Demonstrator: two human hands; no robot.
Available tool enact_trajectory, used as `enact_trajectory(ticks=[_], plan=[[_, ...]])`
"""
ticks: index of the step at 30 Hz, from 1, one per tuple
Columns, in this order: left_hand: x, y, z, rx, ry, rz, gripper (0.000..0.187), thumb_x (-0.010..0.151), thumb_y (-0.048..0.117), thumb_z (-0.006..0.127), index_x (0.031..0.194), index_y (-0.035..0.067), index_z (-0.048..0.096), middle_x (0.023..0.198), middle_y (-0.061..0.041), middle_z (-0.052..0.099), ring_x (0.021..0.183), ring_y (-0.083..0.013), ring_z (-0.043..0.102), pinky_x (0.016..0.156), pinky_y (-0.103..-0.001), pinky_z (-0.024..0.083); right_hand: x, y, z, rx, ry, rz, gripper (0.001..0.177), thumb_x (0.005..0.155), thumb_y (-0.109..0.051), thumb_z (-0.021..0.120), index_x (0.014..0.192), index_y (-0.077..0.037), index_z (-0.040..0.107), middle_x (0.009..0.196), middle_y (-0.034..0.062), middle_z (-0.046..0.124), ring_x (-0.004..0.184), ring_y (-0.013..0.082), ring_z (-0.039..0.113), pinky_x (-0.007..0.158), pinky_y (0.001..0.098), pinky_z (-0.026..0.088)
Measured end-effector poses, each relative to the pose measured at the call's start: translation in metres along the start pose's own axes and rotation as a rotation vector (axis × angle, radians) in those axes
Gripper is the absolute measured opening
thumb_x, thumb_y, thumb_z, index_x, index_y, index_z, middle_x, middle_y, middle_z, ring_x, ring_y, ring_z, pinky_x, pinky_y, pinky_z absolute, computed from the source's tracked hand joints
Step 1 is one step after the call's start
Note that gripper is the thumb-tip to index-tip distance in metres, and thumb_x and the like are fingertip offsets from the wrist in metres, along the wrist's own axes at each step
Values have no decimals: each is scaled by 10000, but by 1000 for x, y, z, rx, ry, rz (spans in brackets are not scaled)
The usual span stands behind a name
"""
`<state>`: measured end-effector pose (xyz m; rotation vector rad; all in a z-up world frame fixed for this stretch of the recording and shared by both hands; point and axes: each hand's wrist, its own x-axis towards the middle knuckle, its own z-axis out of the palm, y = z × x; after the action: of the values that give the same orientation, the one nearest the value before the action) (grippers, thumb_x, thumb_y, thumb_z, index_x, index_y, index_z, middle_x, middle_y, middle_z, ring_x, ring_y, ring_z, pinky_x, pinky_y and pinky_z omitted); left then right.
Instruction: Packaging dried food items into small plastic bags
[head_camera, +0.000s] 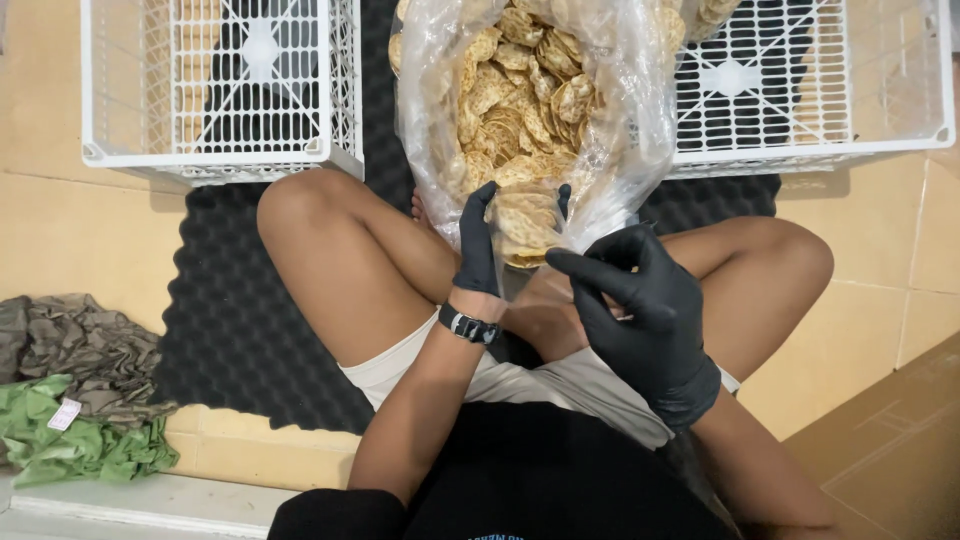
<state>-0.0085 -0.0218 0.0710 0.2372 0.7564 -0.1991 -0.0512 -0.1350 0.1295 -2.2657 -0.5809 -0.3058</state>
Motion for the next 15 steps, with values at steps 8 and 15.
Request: enact_trajectory(ticks=[8, 15], plan=[[6, 9, -4, -65, -114, -56, 409, 686, 280, 666, 921, -53, 634, 883, -184, 643, 764, -300, 643, 702, -416, 533, 4, -4, 6, 34, 136, -63, 159, 771, 7, 638, 883, -93, 690, 810, 92, 592, 712, 296, 593, 619, 356, 500], [18, 20, -9, -39, -145, -35, 414, 691, 274, 643, 949, -49, 621, 877, -207, 633, 732, -347, 640, 685, -455, 532, 1, -11, 0, -11, 133, -106, 148, 767, 4, 620, 866, -87, 682, 860, 100, 581, 727, 284, 577, 657, 384, 488]])
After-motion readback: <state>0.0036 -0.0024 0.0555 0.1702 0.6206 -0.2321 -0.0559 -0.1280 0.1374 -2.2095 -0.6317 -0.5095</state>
